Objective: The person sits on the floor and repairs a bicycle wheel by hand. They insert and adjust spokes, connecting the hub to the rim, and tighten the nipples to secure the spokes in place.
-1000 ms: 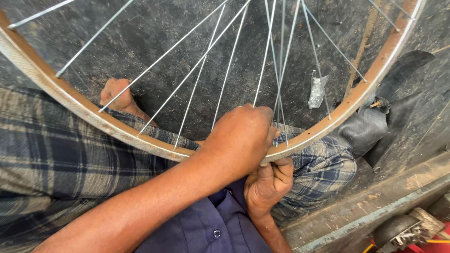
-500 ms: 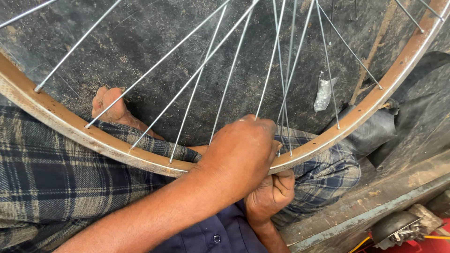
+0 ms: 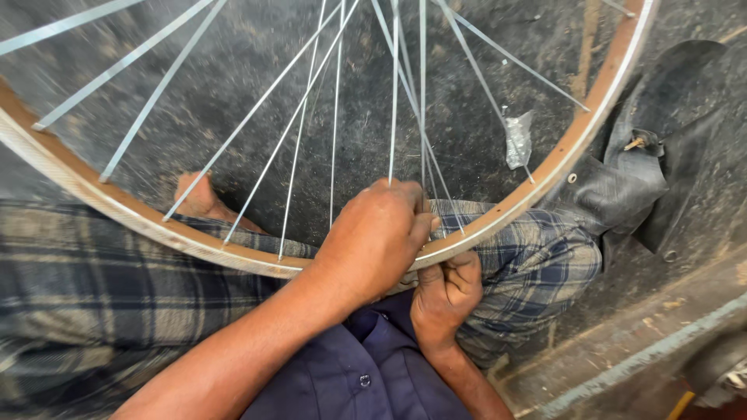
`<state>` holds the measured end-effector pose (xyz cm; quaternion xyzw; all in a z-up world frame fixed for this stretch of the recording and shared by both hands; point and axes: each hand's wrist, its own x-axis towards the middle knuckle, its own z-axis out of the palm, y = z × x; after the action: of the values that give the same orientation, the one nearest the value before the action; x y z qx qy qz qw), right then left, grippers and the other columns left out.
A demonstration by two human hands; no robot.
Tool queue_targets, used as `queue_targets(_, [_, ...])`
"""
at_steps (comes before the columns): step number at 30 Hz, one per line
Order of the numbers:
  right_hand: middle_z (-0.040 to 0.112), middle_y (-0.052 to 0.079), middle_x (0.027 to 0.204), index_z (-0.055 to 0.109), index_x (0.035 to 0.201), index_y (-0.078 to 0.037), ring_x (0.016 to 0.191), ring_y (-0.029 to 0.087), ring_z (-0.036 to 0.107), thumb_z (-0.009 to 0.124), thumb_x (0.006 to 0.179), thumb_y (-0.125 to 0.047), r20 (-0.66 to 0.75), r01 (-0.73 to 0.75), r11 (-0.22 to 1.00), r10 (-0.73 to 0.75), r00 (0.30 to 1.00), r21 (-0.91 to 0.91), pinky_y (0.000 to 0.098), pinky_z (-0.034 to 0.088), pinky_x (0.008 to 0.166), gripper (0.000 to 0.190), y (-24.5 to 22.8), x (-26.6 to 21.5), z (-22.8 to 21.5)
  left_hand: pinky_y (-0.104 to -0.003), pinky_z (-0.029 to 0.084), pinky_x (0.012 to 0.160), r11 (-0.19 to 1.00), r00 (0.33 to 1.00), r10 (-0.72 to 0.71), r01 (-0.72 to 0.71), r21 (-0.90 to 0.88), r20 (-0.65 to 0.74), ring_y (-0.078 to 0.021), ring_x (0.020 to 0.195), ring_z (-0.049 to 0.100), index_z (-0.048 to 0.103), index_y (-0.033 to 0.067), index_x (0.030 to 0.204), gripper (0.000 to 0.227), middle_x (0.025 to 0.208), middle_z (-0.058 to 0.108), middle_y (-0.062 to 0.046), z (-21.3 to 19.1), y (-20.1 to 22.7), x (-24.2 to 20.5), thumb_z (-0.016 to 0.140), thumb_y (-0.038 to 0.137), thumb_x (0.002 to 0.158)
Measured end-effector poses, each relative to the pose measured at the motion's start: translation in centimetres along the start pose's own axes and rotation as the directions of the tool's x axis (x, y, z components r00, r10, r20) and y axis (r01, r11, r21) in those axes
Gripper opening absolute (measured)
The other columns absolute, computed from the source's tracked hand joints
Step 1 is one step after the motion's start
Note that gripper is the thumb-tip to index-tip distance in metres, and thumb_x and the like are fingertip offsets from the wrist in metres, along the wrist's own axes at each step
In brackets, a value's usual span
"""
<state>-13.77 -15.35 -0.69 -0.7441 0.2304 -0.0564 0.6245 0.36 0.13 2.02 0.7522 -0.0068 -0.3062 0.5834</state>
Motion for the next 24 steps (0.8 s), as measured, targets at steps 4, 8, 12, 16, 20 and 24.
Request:
queue_targets(4, [0.066, 0.007, 0.101, 0.057, 0.110, 0.002, 0.092, 0.010, 0.064, 0.065, 0.101, 0.001, 0.022, 0.013, 0.997, -0.012, 1.000, -0.074, 0.0234, 0.054, 0.085, 0.012, -0.5, 0.4, 0.0, -0.050, 0.051, 0.087, 0.999, 0.998, -0.005, 0.003, -0.035, -0.070, -0.0463, 0.104, 0.064, 0.059, -0.0022, 0.126, 0.047, 0.116, 0.063, -0.029, -0.3, 1.1, -0.9, 0.070, 0.024, 0.088])
queue_targets(8, [0.071, 0.009, 0.092, 0.058, 0.105, 0.003, 0.080, 0.013, 0.069, 0.062, 0.096, 0.002, 0.002, -0.114, 0.993, 0.114, 0.994, 0.017, 0.0270, 0.059, 0.073, 0.010, -1.6, 1.2, 0.4, -0.045, 0.054, 0.089, 0.989, 0.995, 0.002, -0.017, -0.144, -0.104, -0.0410, 0.095, 0.070, 0.048, -0.0030, 0.134, 0.060, 0.141, 0.047, -0.028, -0.7, 3.0, -1.5, 0.067, 0.018, 0.081])
queue_targets(12, [0.070, 0.011, 0.089, 0.056, 0.103, 0.003, 0.075, 0.015, 0.069, 0.061, 0.099, 0.005, 0.067, -0.069, 0.985, 0.059, 0.996, 0.157, 0.0284, 0.060, 0.071, 0.007, -2.4, 1.4, 0.4, -0.050, 0.049, 0.101, 0.844, 0.703, 0.536, -0.420, 0.335, -0.468, -0.0537, 0.122, 0.054, 0.051, -0.0068, 0.135, 0.059, 0.143, 0.039, -0.038, -0.7, 4.7, -3.7, 0.072, 0.015, 0.084])
queue_targets(16, [0.069, 0.010, 0.089, 0.057, 0.104, 0.003, 0.074, 0.014, 0.068, 0.058, 0.098, 0.004, 0.077, -0.018, 0.978, 0.002, 0.997, 0.206, 0.0261, 0.057, 0.070, 0.006, -1.8, 2.1, 0.2, -0.047, 0.054, 0.091, 0.749, 0.817, 0.565, -0.449, 0.487, -0.115, -0.0411, 0.106, 0.067, 0.065, 0.0051, 0.119, 0.032, 0.126, 0.061, -0.018, -1.0, 5.2, -4.7, 0.064, 0.013, 0.088])
queue_targets(20, [0.068, 0.009, 0.084, 0.057, 0.102, 0.002, 0.072, 0.013, 0.068, 0.058, 0.098, 0.002, 0.067, 0.040, 0.989, -0.050, 0.996, 0.142, 0.0250, 0.056, 0.068, 0.004, -1.2, 2.3, 0.1, -0.048, 0.055, 0.078, 0.649, 0.844, 0.497, -0.516, 0.560, 0.202, -0.0374, 0.091, 0.069, 0.072, 0.0058, 0.098, 0.015, 0.110, 0.067, -0.013, -0.8, 4.7, -3.0, 0.063, 0.013, 0.089])
queue_targets(24, [0.069, 0.007, 0.083, 0.058, 0.100, 0.001, 0.071, 0.011, 0.068, 0.057, 0.097, 0.001, 0.052, 0.014, 0.989, -0.022, 0.998, 0.147, 0.0246, 0.056, 0.068, 0.004, -2.0, 2.6, 0.1, -0.045, 0.056, 0.077, 0.620, 0.776, 0.431, -0.625, 0.475, 0.460, -0.0369, 0.090, 0.071, 0.073, 0.0044, 0.092, 0.014, 0.097, 0.072, -0.016, -0.4, 5.5, 0.0, 0.067, 0.017, 0.088])
